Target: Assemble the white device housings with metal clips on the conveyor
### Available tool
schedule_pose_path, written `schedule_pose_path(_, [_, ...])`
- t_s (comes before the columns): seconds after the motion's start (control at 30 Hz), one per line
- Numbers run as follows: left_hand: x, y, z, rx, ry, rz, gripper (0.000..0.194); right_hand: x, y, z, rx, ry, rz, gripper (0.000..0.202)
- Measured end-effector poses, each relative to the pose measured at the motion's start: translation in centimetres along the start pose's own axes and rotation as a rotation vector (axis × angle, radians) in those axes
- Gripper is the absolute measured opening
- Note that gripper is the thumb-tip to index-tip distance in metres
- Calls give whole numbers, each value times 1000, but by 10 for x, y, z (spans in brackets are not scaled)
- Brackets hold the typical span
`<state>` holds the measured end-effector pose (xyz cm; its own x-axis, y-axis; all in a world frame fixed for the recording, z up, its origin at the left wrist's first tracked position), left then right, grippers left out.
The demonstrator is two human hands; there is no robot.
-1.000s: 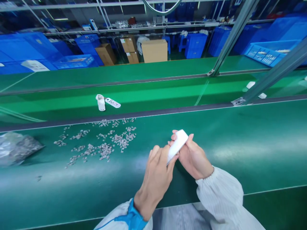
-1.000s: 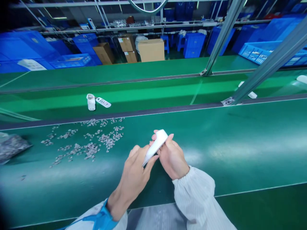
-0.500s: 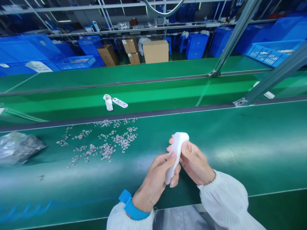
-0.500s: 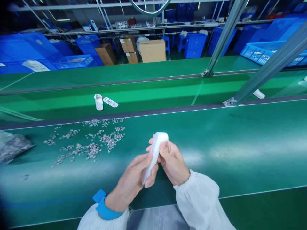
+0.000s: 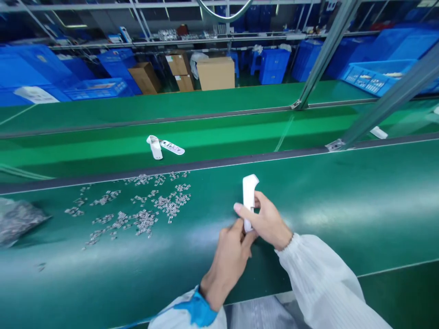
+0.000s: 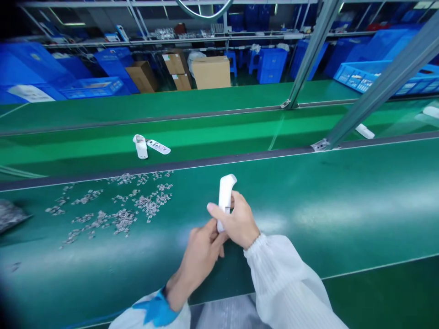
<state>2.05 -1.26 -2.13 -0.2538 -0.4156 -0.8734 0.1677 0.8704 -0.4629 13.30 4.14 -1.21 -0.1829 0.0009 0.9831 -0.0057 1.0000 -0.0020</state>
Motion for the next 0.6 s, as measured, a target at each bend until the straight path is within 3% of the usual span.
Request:
schedule_pose_path(0.1, [-4, 2, -7, -71, 155, 83, 18, -7, 5, 5, 197, -173, 21, 19])
schedule_pose_path(0.17, [-6, 2, -16, -73, 125, 89, 24, -8, 30, -2, 253, -221, 28, 13])
schedule_pose_path(0.3, [-14, 1, -56, -243, 74, 66, 27, 3, 130, -32, 141, -369, -45, 31])
schedule_pose_path(0.43, [-29, 12, -95, -400, 209, 123, 22, 5, 218, -65, -47, -643, -112, 45])
schedule_pose_path(0.5, [-39, 28, -121, -495, 304, 142, 17, -1, 235, -74, -90, -751, -132, 43])
schedule_pose_path(0.6, [-54, 67, -173, -649, 379, 78, 11, -11, 233, -80, -100, -836, -205, 39])
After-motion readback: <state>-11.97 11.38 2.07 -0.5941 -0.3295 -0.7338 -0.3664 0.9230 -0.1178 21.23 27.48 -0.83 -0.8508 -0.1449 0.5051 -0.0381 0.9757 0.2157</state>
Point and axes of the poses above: each hand's wrist, its own y-axis towards the middle knuckle, its own z-axis out of the palm, x = y × z, the point moved 8 cm from there along y, towards the middle knuckle, and after that the axes turned 11 degrees about -z, right-handed, at the moved point
